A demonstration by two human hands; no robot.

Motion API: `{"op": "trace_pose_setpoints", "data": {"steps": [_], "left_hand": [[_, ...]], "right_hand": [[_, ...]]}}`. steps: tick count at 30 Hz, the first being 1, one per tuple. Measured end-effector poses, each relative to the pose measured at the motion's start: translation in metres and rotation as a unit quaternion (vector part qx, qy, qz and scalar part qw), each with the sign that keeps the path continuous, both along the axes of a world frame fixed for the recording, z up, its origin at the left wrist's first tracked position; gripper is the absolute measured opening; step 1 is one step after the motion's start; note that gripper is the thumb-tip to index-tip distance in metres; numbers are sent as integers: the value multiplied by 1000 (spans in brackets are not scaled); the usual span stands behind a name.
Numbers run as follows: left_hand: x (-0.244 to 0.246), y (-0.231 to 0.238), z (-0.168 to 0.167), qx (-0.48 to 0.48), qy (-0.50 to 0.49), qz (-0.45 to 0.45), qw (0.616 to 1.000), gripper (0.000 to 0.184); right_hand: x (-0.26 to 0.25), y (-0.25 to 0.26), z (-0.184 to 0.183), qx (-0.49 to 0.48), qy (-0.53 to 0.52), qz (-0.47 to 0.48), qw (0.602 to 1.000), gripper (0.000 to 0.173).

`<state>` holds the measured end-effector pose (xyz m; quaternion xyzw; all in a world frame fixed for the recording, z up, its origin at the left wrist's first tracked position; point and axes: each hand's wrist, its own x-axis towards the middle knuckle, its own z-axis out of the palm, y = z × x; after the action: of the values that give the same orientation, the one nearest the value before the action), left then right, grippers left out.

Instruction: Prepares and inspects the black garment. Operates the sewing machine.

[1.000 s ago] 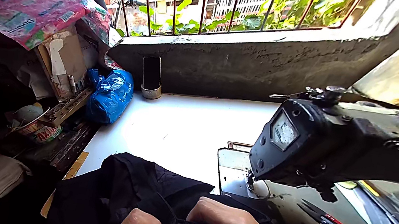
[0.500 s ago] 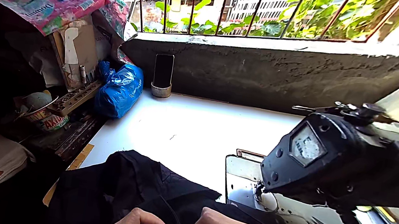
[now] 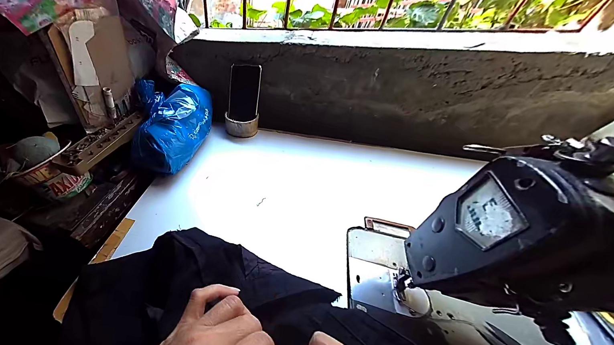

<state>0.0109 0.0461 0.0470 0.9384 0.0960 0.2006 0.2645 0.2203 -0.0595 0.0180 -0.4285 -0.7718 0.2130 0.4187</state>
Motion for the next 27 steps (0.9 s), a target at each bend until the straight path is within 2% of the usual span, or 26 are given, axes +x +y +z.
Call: {"op": "trace_pose_setpoints", "data": {"steps": [6,10,13,16,18,21,27], "left_hand": [[0,5,-4,-28,-24,11,999,17],[3,6,-2,-85,-29,10,996,15],[6,7,-6,-101,-49,20,993,14],[7,7,-4,-128,-41,24,991,14],[8,7,-1,-146,-32,18,989,12],[10,7,0,-154,-37,5,987,10],[10,8,-1,-160,-41,-11,986,15]], "right_hand": [[8,4,-3,-13,27,30,999,22],[15,6,-1,-30,43,50,997,21],[11,3,1,-15,29,-6,999,21],[7,-4,3,57,-16,-110,992,22],[5,-11,8,99,-37,-141,984,21],[0,-14,15,105,-67,-121,985,20],[9,0,35,15,-65,2,998,17]]}}
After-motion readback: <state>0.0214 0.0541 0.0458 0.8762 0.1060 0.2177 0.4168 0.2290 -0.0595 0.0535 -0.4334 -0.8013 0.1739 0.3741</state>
